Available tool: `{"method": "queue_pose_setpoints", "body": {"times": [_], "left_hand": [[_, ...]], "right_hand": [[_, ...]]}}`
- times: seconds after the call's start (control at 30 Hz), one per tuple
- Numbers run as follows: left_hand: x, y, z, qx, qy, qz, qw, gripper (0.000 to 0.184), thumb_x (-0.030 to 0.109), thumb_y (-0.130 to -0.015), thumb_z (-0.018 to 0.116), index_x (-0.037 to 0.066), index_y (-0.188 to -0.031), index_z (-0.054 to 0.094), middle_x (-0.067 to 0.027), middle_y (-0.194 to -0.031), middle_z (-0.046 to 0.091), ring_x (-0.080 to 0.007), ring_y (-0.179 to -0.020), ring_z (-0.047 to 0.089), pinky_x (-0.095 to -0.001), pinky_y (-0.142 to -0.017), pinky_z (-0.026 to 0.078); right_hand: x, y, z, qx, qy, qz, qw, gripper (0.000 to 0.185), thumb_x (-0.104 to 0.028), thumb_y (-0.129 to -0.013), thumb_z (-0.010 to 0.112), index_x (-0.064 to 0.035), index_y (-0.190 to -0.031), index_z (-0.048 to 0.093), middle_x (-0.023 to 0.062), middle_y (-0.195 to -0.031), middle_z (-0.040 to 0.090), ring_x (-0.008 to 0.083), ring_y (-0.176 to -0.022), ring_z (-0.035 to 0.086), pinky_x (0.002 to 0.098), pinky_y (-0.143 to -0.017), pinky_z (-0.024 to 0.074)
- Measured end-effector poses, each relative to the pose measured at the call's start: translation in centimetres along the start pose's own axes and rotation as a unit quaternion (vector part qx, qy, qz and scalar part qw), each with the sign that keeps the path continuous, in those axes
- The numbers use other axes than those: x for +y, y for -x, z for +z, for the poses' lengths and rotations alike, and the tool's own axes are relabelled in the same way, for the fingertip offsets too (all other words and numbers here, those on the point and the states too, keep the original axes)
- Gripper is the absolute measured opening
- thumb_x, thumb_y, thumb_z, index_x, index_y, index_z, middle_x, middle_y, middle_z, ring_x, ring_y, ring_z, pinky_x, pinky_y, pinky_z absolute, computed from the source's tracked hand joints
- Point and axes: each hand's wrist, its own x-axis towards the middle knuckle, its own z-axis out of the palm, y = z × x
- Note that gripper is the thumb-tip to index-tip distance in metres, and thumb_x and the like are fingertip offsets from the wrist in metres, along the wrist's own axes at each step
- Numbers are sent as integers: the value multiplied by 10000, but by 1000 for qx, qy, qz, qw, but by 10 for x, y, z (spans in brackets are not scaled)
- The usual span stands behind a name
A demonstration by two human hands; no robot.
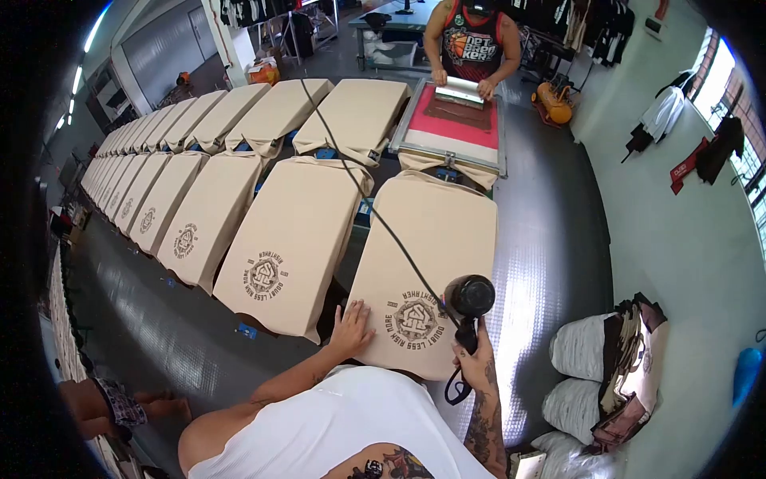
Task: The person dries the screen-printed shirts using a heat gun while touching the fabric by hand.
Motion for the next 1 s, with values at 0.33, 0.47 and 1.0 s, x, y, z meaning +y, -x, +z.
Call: {"method": "queue_pose_setpoints", "body": {"times": [0.33, 0.47, 1.0], "left_hand": [[-46, -30, -6, 8, 2, 23, 1000, 612, 428, -916, 530, 29, -1376, 465, -176, -1488, 365, -296, -1426, 288, -658, -1109, 144], [-50, -43, -5, 7, 15, 36, 999, 603, 422, -921, 523, 29, -1375, 466, -174, -1491, 358, -300, -1428, 281, -660, -1114, 122], [-3, -16, 3, 13, 25, 18, 999, 576, 391, -893, 570, 56, -1353, 478, -173, -1487, 350, -310, -1425, 277, -636, -1134, 124]], "right_hand": [[-28, -46, 70, -94, -112, 51, 988, 779, -13, -877, 619, -35, -1528, 193, 64, -808, 593, 138, -587, 573, 271, -541, 488], [-19, -39, 37, 30, -78, 57, 995, 776, -22, -877, 631, -105, -1530, 220, 51, -762, 591, 131, -551, 574, 266, -490, 491], [-18, 12, 39, -97, -17, 55, 994, 849, -23, -866, 645, -56, -1547, 139, 48, -810, 577, 125, -601, 575, 270, -545, 485]]}}
